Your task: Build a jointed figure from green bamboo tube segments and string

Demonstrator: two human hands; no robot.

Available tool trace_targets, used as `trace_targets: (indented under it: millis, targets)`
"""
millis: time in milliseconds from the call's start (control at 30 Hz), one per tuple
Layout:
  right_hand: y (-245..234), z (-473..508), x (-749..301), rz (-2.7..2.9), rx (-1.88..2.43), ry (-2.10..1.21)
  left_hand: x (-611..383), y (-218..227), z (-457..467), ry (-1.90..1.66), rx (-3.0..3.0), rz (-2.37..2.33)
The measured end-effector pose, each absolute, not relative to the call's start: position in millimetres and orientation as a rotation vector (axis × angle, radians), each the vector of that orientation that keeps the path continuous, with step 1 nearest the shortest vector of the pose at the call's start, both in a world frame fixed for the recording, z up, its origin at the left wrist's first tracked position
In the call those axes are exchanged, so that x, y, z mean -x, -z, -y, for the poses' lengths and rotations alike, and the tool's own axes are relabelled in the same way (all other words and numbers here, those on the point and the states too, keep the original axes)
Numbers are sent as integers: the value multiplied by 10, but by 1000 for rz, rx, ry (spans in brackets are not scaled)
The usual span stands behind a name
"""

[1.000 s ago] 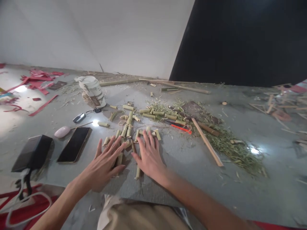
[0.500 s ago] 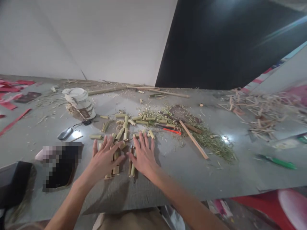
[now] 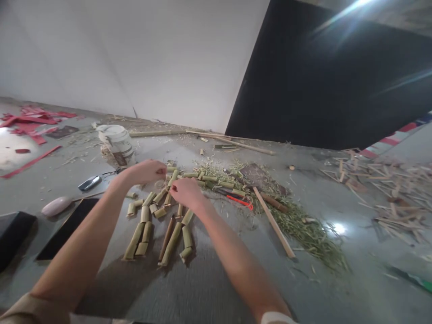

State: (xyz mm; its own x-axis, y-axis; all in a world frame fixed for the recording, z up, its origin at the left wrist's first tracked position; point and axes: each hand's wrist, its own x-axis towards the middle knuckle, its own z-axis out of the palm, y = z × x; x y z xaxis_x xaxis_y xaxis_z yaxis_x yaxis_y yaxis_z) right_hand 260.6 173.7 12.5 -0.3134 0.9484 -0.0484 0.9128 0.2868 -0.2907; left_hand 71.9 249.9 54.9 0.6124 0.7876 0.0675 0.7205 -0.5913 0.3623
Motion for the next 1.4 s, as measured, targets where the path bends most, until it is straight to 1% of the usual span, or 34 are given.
trace_targets:
  millis: [133,233,333,400,433,467,500,567,633,667,700,767,833,900,1133,1267,1400]
  targets:
    - [-61,-1757,-2658,2416,1680,-513,-597,-826,-2582,-85,-2479,-1335]
    - [-69,-1775,-2704,2377,1618,-627,-536,-882,-2571,57,-2423,-1409]
    - [-237,-1821,-2882,2198,1603,-705,-527,-851,-2565,137,-2404,-1418]
    - [-425,-1864,-3116,2018,1614,-691,-551,-811,-2587,155,-2418,-1405]
    - [-525,-1887,-3265,1891,1592,-662,-573,-784,-2606,162,-2429,-1392]
    - [-621,-1910,-3433,1612,1481,-608,-603,-748,-2627,168,-2443,-1372]
    - [-707,-1931,-3614,1370,1359,-518,-642,-702,-2648,170,-2461,-1343]
    - [-832,-1954,-4001,1064,1233,-318,-752,-574,-2676,153,-2511,-1269]
    - [-887,-1933,-4376,899,1319,-59,-899,-403,-2672,97,-2583,-1182]
    - [-891,-1904,-4542,885,1463,89,-980,-309,-2659,59,-2625,-1134]
    - [-885,-1863,-4684,934,1636,212,-1061,-215,-2639,25,-2663,-1082]
    - [-852,-1772,-4875,1021,1890,222,-1204,-40,-2593,-4,-2721,-988]
    - [-813,-1704,-4938,1190,2217,99,-1298,93,-2559,-7,-2760,-945]
    - [-777,-1688,-4893,1371,2389,-41,-1334,171,-2549,-17,-2793,-935]
    - [-531,-1897,-4300,1994,2122,-414,-1291,187,-2592,-75,-2850,-954]
    - [-279,-2038,-3923,2175,2040,-408,-1360,248,-2560,-147,-2847,-1041]
    - [-105,-2149,-3755,2261,2057,-381,-1447,324,-2518,-227,-2854,-1075]
